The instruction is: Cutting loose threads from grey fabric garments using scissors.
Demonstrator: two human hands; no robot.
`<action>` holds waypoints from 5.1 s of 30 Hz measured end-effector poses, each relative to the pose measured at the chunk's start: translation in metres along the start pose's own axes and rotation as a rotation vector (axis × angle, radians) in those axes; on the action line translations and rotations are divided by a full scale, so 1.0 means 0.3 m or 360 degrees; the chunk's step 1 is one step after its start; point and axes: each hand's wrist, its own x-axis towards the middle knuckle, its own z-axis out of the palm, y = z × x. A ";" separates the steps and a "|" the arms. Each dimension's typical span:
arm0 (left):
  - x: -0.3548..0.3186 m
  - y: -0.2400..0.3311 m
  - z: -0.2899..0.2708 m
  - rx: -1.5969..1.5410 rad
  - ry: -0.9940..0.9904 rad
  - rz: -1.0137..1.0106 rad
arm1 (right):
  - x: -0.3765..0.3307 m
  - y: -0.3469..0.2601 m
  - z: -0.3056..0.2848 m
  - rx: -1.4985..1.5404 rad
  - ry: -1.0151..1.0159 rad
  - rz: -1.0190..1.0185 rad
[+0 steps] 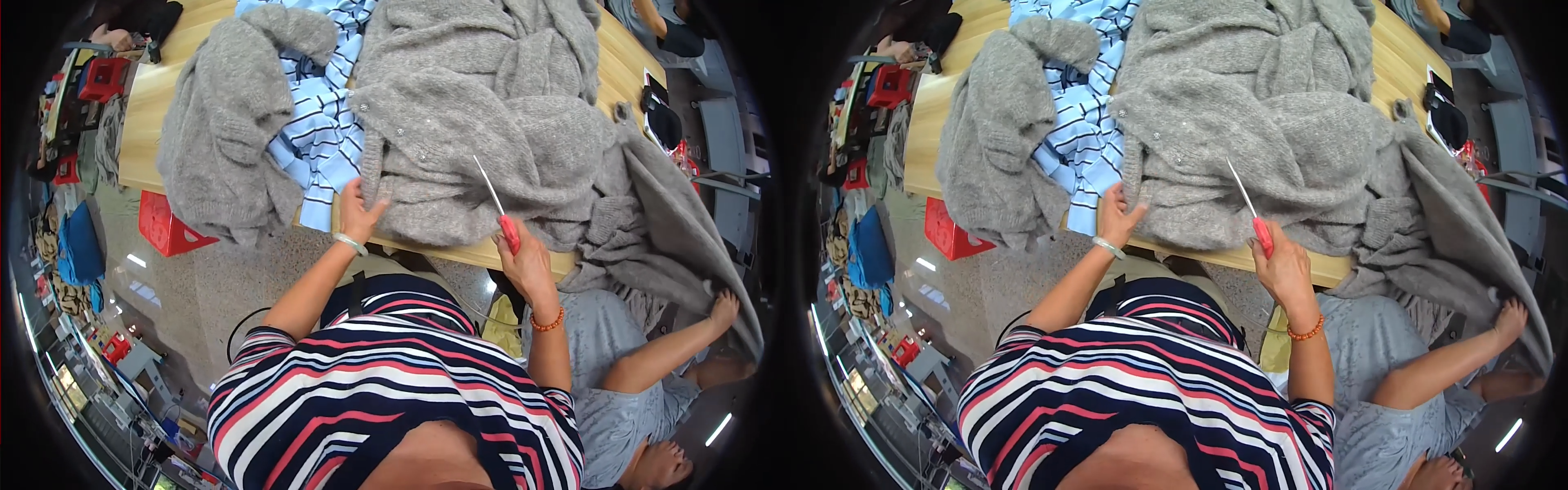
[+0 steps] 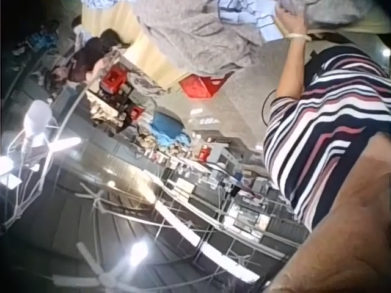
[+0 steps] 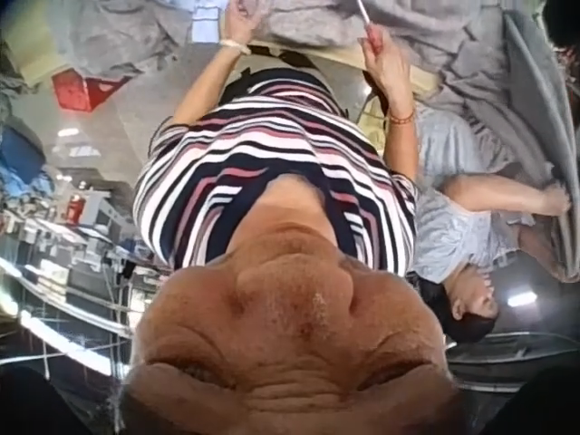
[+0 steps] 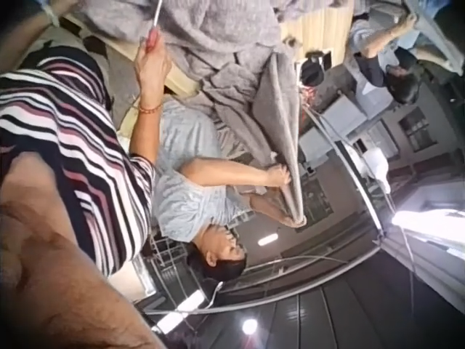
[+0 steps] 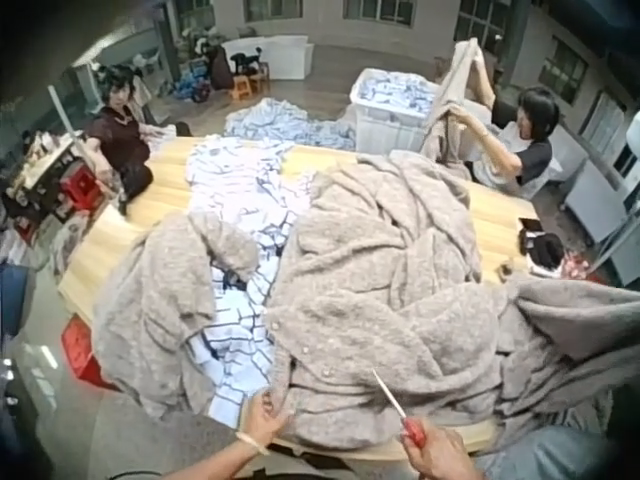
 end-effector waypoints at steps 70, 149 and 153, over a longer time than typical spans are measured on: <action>1.394 0.142 -0.597 0.1461 -0.0129 0.0237 | 0.296 -0.385 0.005 0.0187 0.0114 -0.0207; 0.639 0.483 0.135 0.0469 -0.0671 0.1308 | 0.141 0.069 0.041 0.0403 0.0665 0.0498; 0.665 0.503 0.117 0.0696 -0.1134 0.1593 | 0.113 0.024 0.038 0.0426 0.0530 0.0395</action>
